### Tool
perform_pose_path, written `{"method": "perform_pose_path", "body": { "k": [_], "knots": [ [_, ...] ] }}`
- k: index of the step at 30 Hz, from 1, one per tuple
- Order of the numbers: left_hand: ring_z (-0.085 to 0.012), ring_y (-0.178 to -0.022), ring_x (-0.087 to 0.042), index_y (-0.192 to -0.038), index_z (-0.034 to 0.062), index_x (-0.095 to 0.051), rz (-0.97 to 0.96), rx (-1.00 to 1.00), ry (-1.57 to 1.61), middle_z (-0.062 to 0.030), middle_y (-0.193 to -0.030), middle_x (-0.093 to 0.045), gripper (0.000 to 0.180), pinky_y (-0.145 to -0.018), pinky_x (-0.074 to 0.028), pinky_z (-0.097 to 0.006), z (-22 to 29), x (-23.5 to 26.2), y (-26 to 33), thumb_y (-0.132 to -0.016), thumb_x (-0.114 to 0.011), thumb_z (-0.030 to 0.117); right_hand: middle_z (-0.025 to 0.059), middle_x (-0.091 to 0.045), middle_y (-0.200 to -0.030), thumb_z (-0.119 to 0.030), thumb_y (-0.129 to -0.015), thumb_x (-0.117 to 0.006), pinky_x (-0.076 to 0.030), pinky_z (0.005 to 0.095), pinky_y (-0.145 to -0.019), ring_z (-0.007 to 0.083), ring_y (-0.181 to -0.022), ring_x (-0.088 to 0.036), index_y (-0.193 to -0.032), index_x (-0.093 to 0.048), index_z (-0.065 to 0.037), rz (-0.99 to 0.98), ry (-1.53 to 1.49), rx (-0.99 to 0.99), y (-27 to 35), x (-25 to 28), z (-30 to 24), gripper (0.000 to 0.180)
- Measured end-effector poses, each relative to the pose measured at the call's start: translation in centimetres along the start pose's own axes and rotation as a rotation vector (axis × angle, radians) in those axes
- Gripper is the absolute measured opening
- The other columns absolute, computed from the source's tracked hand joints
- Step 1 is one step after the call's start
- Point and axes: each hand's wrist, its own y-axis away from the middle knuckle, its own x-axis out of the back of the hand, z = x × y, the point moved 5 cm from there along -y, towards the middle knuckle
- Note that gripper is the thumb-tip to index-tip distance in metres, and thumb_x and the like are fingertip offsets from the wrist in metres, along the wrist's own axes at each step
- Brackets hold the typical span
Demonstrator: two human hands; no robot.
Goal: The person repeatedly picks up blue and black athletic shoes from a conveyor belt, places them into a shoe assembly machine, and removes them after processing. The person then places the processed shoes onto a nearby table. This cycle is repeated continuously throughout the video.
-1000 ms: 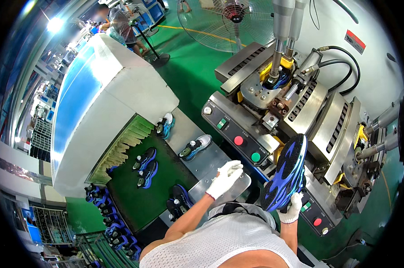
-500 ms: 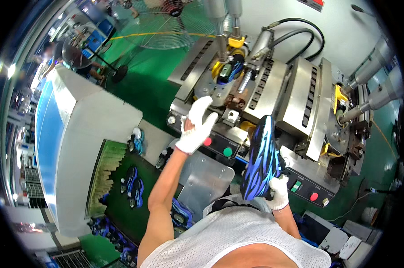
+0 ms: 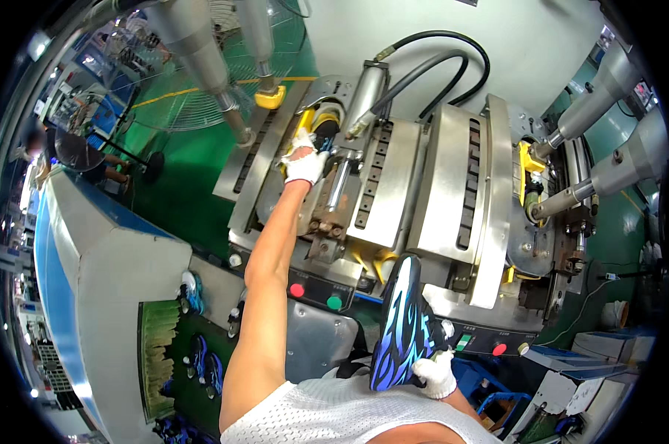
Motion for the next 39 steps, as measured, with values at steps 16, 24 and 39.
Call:
{"method": "perform_pose_path", "body": {
  "k": [16, 24, 39],
  "knots": [
    [-0.0260, -0.113, -0.066, -0.134, 0.0005, -0.056, 0.201, 0.008, 0.326, -0.0173, -0.123, -0.067, 0.070, -0.098, -0.051, -0.036, 2.4, 24.3, 15.2, -0.075, -0.087, 0.021, 0.0071, -0.069, -0.111, -0.010, -0.088, -0.073, -0.061, 0.0367, -0.082, 0.0186, -0.096, -0.070, -0.132, -0.055, -0.006, -0.023, -0.077, 0.089, -8.1, -8.0, -5.4, 0.047],
    [-0.0242, -0.100, -0.064, -0.130, 0.0009, -0.056, 0.216, 0.407, 0.182, -0.0127, -0.113, -0.066, 0.069, -0.092, -0.051, -0.038, -10.7, 20.5, 43.2, -0.070, -0.087, 0.014, 0.0080, -0.070, -0.091, -0.003, -0.087, -0.071, -0.060, 0.0443, -0.079, 0.0234, -0.084, -0.070, -0.107, -0.064, -0.006, -0.169, -0.092, 0.139, -30.5, -22.6, -11.4, 0.021],
    [-0.0302, -0.088, -0.062, -0.121, 0.0022, -0.061, 0.191, 0.797, -0.032, -0.0173, -0.114, -0.059, 0.061, -0.081, -0.052, -0.042, -11.7, 7.6, 62.5, -0.068, -0.088, 0.017, 0.0178, -0.070, -0.120, -0.036, -0.084, -0.069, -0.054, 0.0388, -0.090, 0.0289, -0.106, -0.068, -0.123, -0.065, -0.002, 0.436, 1.214, 0.381, -57.0, -12.8, -11.6, 0.052]
  ]
}}
